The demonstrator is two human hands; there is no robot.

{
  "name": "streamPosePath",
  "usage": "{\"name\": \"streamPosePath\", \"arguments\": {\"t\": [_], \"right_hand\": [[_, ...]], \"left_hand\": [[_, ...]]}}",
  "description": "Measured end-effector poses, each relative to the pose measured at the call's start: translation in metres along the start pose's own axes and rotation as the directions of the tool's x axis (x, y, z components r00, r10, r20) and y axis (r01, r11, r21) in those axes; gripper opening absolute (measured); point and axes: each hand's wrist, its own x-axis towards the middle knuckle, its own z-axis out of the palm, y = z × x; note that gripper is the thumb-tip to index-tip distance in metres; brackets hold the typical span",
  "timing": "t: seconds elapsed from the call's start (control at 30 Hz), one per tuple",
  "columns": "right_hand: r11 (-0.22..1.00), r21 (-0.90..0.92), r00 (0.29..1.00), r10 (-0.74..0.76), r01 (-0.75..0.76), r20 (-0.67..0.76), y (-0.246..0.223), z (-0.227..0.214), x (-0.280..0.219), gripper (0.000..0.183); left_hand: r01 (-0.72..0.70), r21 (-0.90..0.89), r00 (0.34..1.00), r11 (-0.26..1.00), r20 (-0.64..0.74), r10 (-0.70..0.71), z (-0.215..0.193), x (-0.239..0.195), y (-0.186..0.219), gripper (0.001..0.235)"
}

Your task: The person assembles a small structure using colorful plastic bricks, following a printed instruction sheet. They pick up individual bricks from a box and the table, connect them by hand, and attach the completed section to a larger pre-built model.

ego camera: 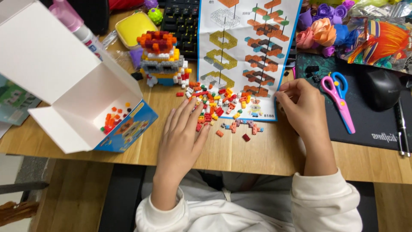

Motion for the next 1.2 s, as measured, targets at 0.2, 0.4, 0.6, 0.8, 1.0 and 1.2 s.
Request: {"name": "streamPosePath", "arguments": {"t": [0.2, 0.4, 0.6, 0.8, 1.0, 1.2], "right_hand": [[1.000, -0.005, 1.000, 0.024, -0.024, 0.014, -0.002, 0.000, 0.001, 0.007], [0.997, -0.026, 0.994, -0.071, 0.070, -0.080, 0.003, 0.000, -0.001, 0.007], [0.994, -0.007, 0.985, -0.110, 0.110, -0.131, 0.005, -0.002, -0.004, 0.007], [0.991, -0.044, 0.981, -0.132, 0.127, -0.143, 0.013, -0.003, -0.003, 0.007], [0.979, -0.063, 0.969, -0.201, 0.193, -0.146, 0.027, -0.002, 0.001, 0.006], [0.976, -0.090, 0.967, -0.211, 0.200, -0.144, 0.022, -0.002, 0.000, 0.007]], "left_hand": [[-0.009, 0.032, 1.000, 0.999, 0.007, 0.009, 0.000, 0.002, -0.001, 0.049], [0.001, 0.017, 0.999, 1.000, 0.033, -0.002, -0.004, 0.003, 0.001, 0.047], [0.045, -0.042, 0.998, 0.998, 0.047, -0.043, -0.007, 0.004, 0.002, 0.054], [0.097, -0.182, 0.995, 0.979, 0.031, -0.092, -0.011, 0.002, 0.002, 0.057], [0.128, -0.324, 0.990, 0.937, -0.016, -0.140, -0.012, 0.000, 0.001, 0.058], [0.152, -0.352, 0.987, 0.924, 0.006, -0.161, -0.011, -0.001, -0.001, 0.059]]}}
